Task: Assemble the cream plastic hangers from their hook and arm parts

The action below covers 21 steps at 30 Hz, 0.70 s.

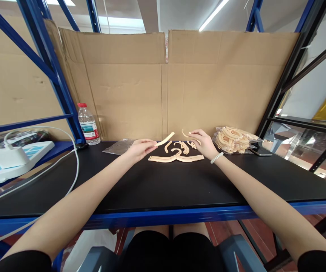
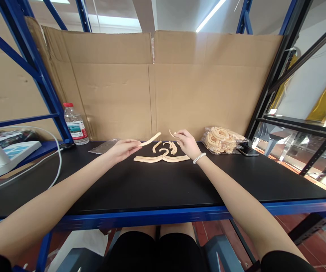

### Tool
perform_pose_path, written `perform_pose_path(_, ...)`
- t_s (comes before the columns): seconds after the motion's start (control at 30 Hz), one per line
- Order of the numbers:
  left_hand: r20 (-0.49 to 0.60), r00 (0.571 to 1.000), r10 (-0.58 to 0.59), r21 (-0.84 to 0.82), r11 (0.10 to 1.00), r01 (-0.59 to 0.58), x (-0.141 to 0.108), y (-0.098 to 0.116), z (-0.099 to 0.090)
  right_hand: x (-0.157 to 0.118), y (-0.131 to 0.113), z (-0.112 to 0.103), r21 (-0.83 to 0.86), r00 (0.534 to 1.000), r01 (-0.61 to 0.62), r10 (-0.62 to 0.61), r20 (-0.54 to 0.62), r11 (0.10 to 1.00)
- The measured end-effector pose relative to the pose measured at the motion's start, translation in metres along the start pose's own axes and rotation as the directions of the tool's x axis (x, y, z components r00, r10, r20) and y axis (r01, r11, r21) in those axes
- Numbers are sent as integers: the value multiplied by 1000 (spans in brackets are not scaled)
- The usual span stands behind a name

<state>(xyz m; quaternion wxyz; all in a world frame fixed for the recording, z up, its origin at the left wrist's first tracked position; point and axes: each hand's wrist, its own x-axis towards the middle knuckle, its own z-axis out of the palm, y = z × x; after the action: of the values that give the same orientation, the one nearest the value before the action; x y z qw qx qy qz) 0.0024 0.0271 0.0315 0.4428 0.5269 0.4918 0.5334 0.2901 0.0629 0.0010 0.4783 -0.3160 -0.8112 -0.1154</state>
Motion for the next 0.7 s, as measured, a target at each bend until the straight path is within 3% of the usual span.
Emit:
perform_pose_path(0.13, 102, 989, -104, -154, 981, 119, -14, 6, 11, 2, -11, -7, -9, 991, 69, -69, -117, 998)
perform_pose_path(0.3, 266, 936, -229, -339, 887, 313, -28, 7, 23, 2, -22, -8, -34, 981, 133, -137, -141, 991)
perform_pose_path(0.47, 451, 864, -225, -307, 870, 387, -35, 3, 29, 2, -26, -8, -81, 978, 144, -155, -138, 986)
perform_pose_path(0.7, 633, 762, -137, -267, 885, 381, -37, -5, 28, 1, -26, -10, -107, 988, 106, -117, -105, 989)
